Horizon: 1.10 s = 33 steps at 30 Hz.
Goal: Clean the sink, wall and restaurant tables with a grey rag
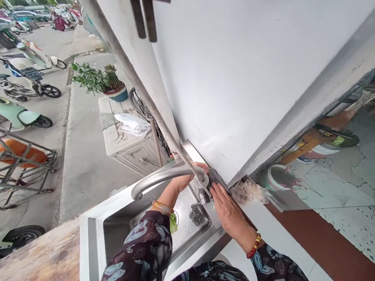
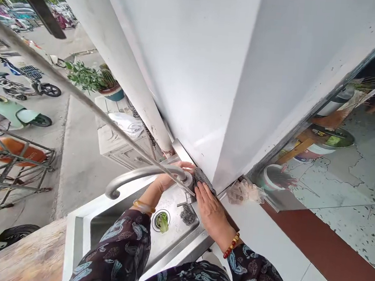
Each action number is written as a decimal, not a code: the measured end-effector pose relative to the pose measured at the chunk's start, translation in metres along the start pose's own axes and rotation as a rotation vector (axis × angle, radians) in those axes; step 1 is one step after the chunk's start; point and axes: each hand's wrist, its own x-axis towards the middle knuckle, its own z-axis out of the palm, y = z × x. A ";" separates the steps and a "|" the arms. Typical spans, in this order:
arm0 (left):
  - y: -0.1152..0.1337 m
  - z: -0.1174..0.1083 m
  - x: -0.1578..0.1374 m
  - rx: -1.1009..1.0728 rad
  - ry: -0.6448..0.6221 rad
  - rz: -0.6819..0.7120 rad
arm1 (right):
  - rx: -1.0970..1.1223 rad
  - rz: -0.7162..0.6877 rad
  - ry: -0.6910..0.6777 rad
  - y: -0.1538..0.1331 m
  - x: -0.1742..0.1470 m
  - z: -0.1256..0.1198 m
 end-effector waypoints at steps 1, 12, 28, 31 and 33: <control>-0.006 -0.008 -0.011 -0.013 0.016 -0.018 | 0.001 0.000 0.005 0.003 0.002 0.006; -0.078 -0.073 -0.119 -0.202 0.268 -0.228 | 0.311 0.126 -0.127 0.035 0.100 0.018; -0.087 -0.073 -0.139 -0.197 0.287 -0.270 | 0.078 0.238 -0.131 0.001 -0.025 -0.004; -0.088 -0.078 -0.143 -0.196 0.306 -0.276 | 0.136 0.263 -0.198 0.002 0.024 -0.002; -0.086 -0.081 -0.144 -0.200 0.315 -0.261 | 0.174 0.235 -0.210 0.006 0.069 0.001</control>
